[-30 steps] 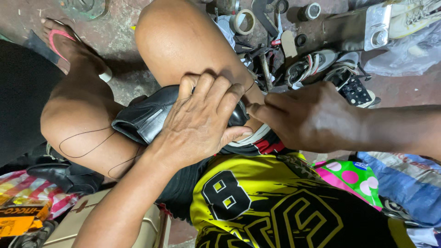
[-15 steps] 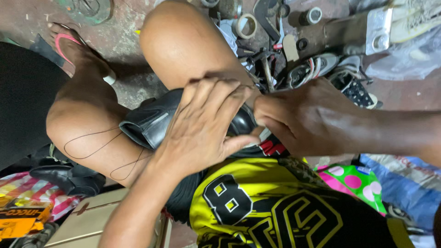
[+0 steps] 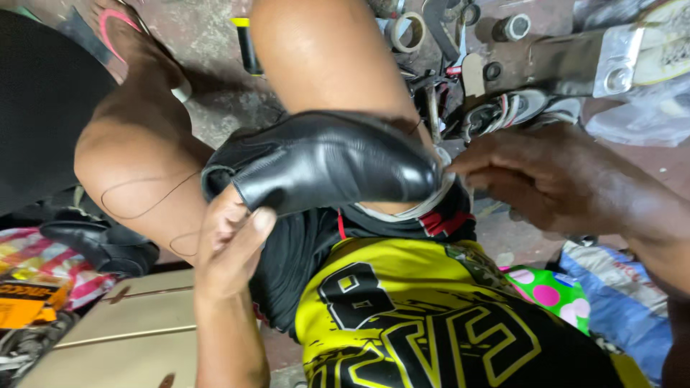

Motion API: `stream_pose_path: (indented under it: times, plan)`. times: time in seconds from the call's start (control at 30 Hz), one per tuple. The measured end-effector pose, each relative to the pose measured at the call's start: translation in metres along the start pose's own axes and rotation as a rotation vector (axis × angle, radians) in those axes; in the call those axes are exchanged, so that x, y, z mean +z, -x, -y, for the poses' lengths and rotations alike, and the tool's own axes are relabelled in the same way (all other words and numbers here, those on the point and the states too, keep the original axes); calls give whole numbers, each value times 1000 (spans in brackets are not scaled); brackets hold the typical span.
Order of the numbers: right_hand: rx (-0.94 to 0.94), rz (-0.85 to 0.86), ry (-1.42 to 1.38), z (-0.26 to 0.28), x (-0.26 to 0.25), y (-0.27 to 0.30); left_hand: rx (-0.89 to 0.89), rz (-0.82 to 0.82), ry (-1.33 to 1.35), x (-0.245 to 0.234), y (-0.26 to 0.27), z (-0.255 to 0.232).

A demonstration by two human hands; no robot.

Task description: The person sits cross-legged on the floor and sews a black leather shoe using a needle and thread. They repeatedly push the needle through the shoe's upper and pull the thread tight to secure the stitches.

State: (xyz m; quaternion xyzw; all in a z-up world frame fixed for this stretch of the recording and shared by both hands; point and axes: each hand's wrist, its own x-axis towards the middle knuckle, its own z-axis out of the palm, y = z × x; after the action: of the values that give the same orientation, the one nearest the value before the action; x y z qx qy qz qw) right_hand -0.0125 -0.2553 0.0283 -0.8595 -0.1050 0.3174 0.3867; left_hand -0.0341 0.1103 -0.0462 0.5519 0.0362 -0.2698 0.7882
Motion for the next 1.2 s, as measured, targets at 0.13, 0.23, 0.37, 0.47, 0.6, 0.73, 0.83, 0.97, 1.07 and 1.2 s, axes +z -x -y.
stream_pose_path:
  times: [0.13,0.23,0.37,0.47,0.6,0.73,0.83,0.97,1.07,1.2]
  plan:
    - [-52,-83,134,-9,2,-9,-15,218,94,-5,-1,-38]
    - [-215,-128,62,-21,10,-26,-130,252,157,-18,-17,-28]
    - [-266,-132,48,-29,16,-29,-293,145,361,-37,-37,21]
    - [-262,-160,144,-30,17,-26,-159,173,520,-40,-48,39]
    - [-295,-146,134,-26,16,-27,-171,247,608,-40,-51,43]
    - [-290,-125,180,-16,14,-29,-148,249,574,-39,-55,44]
    - [-274,-103,157,-9,13,-30,-137,196,559,-41,-52,45]
    - [-265,-75,126,-5,16,-31,-182,171,587,-41,-49,47]
    - [-286,-102,169,-9,17,-33,-165,186,586,-42,-54,47]
    - [-285,-183,162,-11,17,-28,-175,155,571,-45,-49,46]
